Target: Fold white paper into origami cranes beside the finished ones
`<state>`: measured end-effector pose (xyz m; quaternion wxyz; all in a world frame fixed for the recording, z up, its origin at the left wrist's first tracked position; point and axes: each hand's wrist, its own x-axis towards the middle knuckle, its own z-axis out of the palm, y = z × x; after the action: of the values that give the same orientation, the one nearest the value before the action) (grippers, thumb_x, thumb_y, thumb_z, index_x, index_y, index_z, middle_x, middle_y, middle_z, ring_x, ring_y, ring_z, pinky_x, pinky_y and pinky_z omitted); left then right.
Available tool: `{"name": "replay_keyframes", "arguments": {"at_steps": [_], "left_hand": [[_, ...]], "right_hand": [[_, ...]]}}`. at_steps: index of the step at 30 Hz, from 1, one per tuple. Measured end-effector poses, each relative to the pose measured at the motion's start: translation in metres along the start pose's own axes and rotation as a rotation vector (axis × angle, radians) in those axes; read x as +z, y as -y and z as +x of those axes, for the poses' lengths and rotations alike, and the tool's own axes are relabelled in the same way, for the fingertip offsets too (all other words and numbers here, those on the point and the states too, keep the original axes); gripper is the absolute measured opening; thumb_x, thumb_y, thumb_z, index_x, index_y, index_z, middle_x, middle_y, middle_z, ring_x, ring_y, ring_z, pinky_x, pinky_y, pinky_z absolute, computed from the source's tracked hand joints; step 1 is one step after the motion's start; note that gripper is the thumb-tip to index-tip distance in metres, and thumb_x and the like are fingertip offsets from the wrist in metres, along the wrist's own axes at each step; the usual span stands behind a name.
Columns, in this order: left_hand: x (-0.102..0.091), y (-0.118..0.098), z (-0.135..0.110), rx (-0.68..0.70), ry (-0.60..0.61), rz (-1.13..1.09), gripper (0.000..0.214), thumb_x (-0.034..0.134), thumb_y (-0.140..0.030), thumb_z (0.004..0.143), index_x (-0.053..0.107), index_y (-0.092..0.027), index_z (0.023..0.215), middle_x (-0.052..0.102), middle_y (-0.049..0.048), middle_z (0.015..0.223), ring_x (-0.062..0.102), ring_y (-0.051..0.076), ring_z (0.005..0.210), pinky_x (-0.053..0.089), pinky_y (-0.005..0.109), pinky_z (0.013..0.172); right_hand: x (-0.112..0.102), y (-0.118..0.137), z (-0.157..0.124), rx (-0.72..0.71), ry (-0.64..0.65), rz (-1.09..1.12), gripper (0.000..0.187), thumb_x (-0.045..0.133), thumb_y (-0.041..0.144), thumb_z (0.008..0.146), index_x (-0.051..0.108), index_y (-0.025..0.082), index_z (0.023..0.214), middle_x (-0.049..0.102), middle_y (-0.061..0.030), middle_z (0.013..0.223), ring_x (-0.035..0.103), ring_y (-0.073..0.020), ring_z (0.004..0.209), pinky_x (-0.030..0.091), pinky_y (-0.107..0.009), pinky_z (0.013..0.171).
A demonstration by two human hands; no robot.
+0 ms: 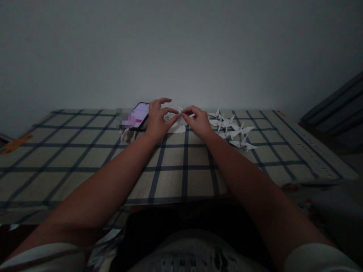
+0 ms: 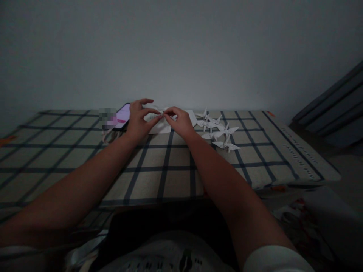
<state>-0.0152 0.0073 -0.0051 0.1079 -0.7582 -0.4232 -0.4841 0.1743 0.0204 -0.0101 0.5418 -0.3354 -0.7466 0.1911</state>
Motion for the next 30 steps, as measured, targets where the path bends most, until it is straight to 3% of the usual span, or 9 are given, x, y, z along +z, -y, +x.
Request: {"name": "replay_keyframes", "arguments": {"at_steps": [12,19,30], "left_hand": [[-0.0009,-0.0014,0.0009,-0.008,0.019,-0.010,0.025,0.067,-0.052,0.088,0.069,-0.027,0.088,0.064,0.0069,0.127,0.052,0.027,0.121,0.036,0.052,0.108],[-0.0004,-0.0033,0.0003,0.003,0.059,-0.057,0.020,0.064,-0.047,0.090,0.067,-0.027,0.088,0.074,0.0027,0.102,0.061,0.023,0.104,0.041,0.047,0.100],[0.0011,-0.0008,-0.0012,0.025,0.050,-0.052,0.018,0.064,-0.043,0.090,0.067,-0.026,0.087,0.076,0.0025,0.102,0.063,0.022,0.102,0.043,0.045,0.098]], "right_hand": [[0.0011,-0.0016,-0.0003,0.013,-0.001,-0.013,0.013,0.065,0.032,0.086,0.070,0.021,0.091,0.073,-0.0032,0.091,0.065,-0.0164,0.087,0.047,-0.028,0.070],[0.0012,-0.0010,0.0006,0.005,-0.008,-0.019,0.011,0.068,0.028,0.085,0.071,0.020,0.091,0.074,-0.0040,0.090,0.066,-0.0161,0.085,0.049,-0.029,0.071],[0.0012,-0.0006,0.0007,-0.024,0.010,-0.028,0.008,0.067,0.026,0.085,0.071,0.020,0.088,0.072,-0.0037,0.089,0.064,-0.0160,0.085,0.047,-0.028,0.070]]}}
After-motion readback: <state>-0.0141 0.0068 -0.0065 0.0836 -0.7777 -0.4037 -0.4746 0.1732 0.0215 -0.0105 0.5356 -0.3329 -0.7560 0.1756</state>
